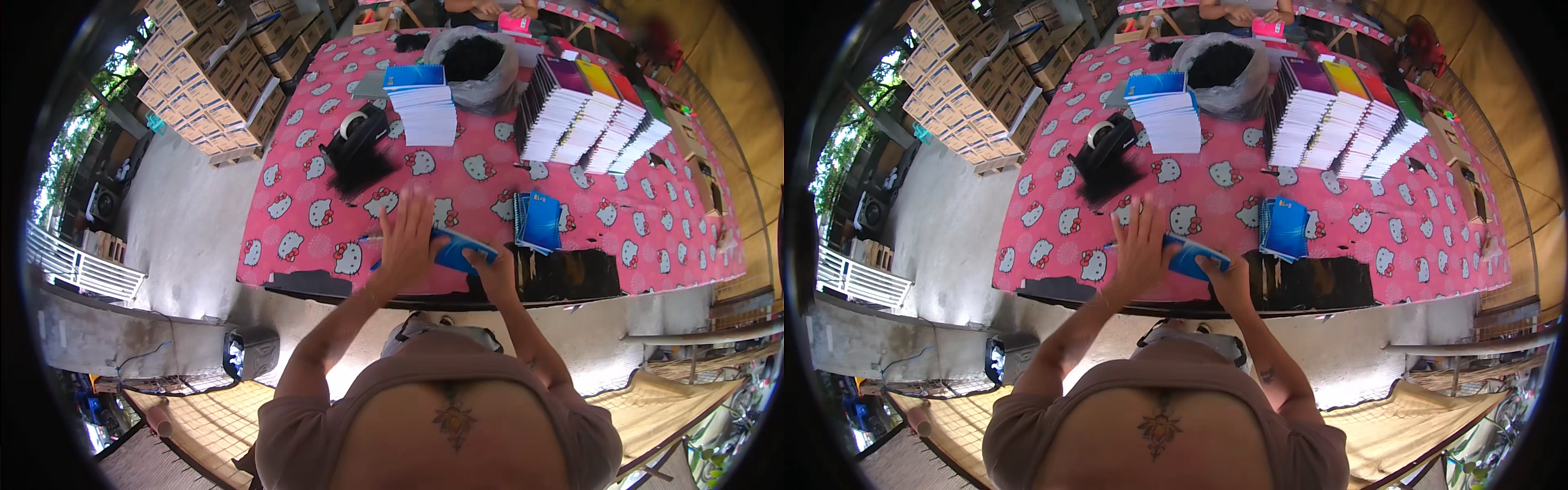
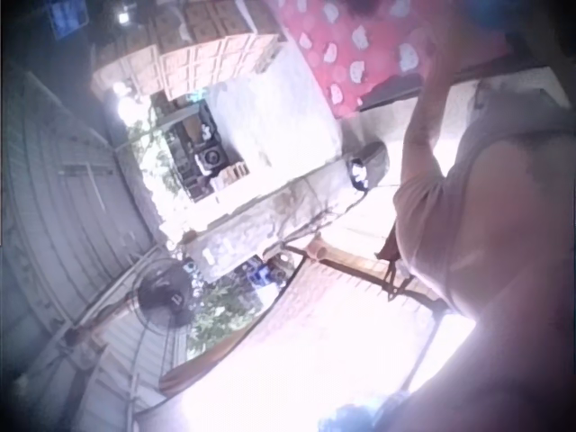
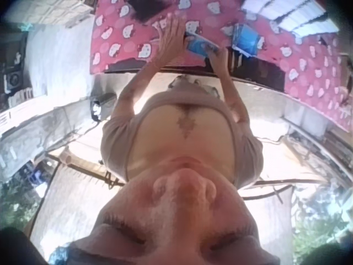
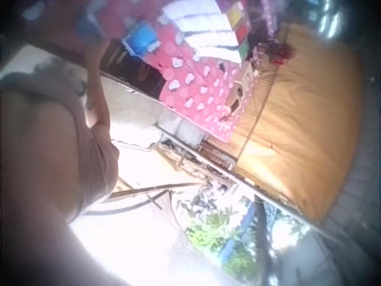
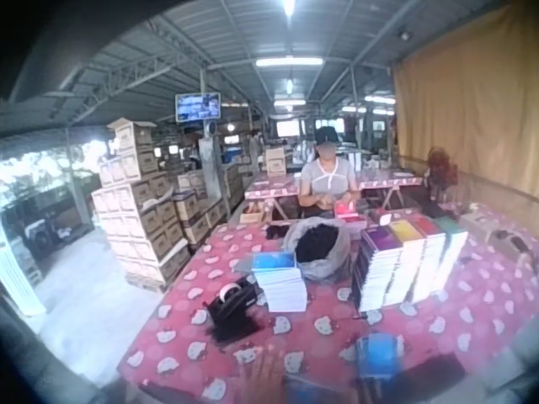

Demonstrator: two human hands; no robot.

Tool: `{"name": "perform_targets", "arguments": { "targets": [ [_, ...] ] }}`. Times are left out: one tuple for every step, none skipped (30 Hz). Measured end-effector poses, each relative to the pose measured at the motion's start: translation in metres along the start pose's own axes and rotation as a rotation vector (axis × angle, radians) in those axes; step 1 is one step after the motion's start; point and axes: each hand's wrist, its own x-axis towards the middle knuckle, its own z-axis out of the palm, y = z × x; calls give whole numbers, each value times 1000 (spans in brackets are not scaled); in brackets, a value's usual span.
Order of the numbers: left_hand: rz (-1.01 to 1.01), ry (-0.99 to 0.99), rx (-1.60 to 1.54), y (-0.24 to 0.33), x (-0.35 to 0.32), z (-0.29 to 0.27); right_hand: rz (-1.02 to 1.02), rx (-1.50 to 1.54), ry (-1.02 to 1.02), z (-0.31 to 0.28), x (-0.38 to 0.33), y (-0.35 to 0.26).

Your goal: The person prepares booklets by inserting small items into them, closing them, and stacking them on a table.

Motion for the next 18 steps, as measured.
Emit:
{"name": "perform_targets", "arguments": {
  "targets": [
    [19, 5, 5, -1, 12, -5, 40, -6, -26, -2, -1, -4],
    [39, 9, 10, 0, 16, -8, 42, 25, -2, -2, -3, -6],
    [86, -5, -12, 3, 0, -1, 29, 59, 20, -4, 0, -11],
    [139, -24, -29, 7, -31, 10, 18, 99, 44, -3, 1, -16],
    [189, -39, -40, 6, -45, 15, -57, 17, 31, 0, 3, -22],
    [142, 6, 11, 2, -18, 3, -127, -77, 29, 1, 4, -25],
    [90, 38, 53, -2, 23, -21, -181, -173, 26, 1, -1, -26],
    [31, 60, 94, -2, 39, -34, -107, -136, -3, 1, -5, -26],
    [78, 22, 12, 0, 34, -31, -48, -106, -31, -2, -1, -31],
    [126, -15, -70, 2, 26, -28, 12, -75, -58, -4, 0, -32],
    [174, -51, -153, 4, 16, -24, -8, -36, -42, -6, -4, -25],
    [206, -85, -82, 6, 3, -17, -44, 7, -17, -7, -5, -17],
    [238, -110, 1, 5, -13, -7, -93, 57, 3, -6, 0, -15],
    [262, -141, 81, 4, -20, -1, -103, 44, -34, -5, 5, -14],
    [213, -12, 66, 2, 4, -11, -99, 30, -63, -4, 3, -12],
    [159, 114, 54, -4, 45, -33, -93, 19, -98, -1, 1, -10],
    [96, 233, 43, -7, 63, -45, -52, -9, -96, 1, -3, -18],
    [172, 189, 98, -7, 55, -36, -16, -45, -95, 0, -5, -36]
  ]
}}
